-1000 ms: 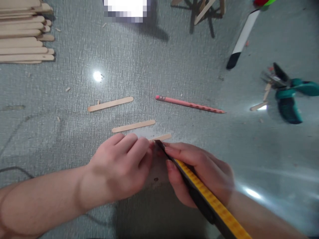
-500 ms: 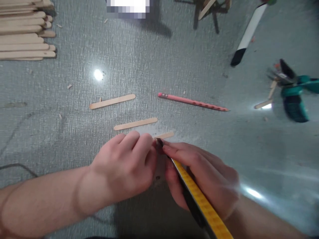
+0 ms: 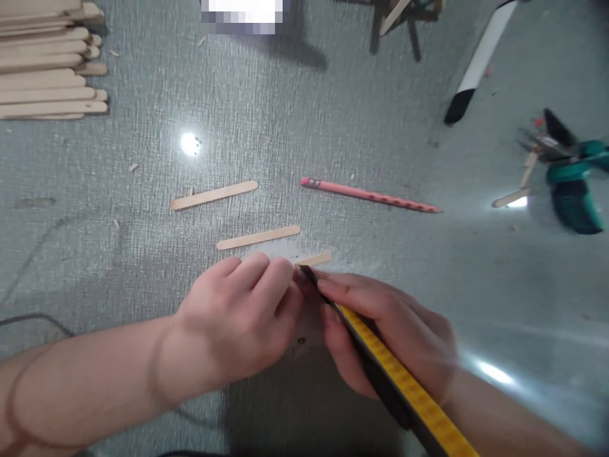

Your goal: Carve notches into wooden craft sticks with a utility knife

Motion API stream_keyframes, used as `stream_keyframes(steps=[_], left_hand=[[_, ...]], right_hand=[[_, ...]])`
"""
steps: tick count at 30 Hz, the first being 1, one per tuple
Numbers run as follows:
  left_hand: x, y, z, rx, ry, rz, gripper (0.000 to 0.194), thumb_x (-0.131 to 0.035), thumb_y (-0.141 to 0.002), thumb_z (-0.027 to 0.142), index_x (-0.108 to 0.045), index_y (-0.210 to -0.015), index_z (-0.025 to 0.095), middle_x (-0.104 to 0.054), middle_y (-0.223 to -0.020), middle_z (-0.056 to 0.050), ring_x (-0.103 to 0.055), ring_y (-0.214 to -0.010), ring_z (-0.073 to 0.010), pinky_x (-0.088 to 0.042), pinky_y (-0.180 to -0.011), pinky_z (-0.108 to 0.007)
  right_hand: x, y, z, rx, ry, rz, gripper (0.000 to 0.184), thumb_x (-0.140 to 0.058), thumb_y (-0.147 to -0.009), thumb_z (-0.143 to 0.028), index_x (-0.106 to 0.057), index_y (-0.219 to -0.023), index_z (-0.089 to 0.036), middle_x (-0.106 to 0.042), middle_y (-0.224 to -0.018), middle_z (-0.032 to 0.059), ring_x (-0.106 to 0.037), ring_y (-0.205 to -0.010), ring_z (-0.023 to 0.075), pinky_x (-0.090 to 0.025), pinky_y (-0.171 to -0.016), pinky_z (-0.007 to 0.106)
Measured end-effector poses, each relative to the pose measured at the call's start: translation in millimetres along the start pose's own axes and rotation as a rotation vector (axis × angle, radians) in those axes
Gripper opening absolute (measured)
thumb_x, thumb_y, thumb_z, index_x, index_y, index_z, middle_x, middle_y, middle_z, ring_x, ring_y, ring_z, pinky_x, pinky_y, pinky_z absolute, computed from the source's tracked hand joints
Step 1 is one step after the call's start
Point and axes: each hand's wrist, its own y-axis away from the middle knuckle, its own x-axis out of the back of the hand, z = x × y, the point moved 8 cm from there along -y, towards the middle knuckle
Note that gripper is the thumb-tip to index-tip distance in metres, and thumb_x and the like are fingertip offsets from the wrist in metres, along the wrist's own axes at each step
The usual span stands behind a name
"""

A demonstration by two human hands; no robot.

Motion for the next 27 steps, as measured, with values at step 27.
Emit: stream_keyframes(steps=[27], left_hand=[[-3.6, 1, 1, 0.013, 0.003, -0.019, 0.021, -0.054, -0.09, 0.008, -0.059, -0.071, 0.016, -0.049, -0.067, -0.002, -0.038, -0.063, -0.0169, -0.03, -0.054, -0.033]], right_hand=[[-3, -17, -9, -0.069, -0.01, -0.061, 0.026, -0.055, -0.085, -0.005, -0.063, -0.105, -0.019, -0.076, -0.093, 0.0052, -0.074, -0.082, 0.0166, -0.062, -0.078, 0.022]])
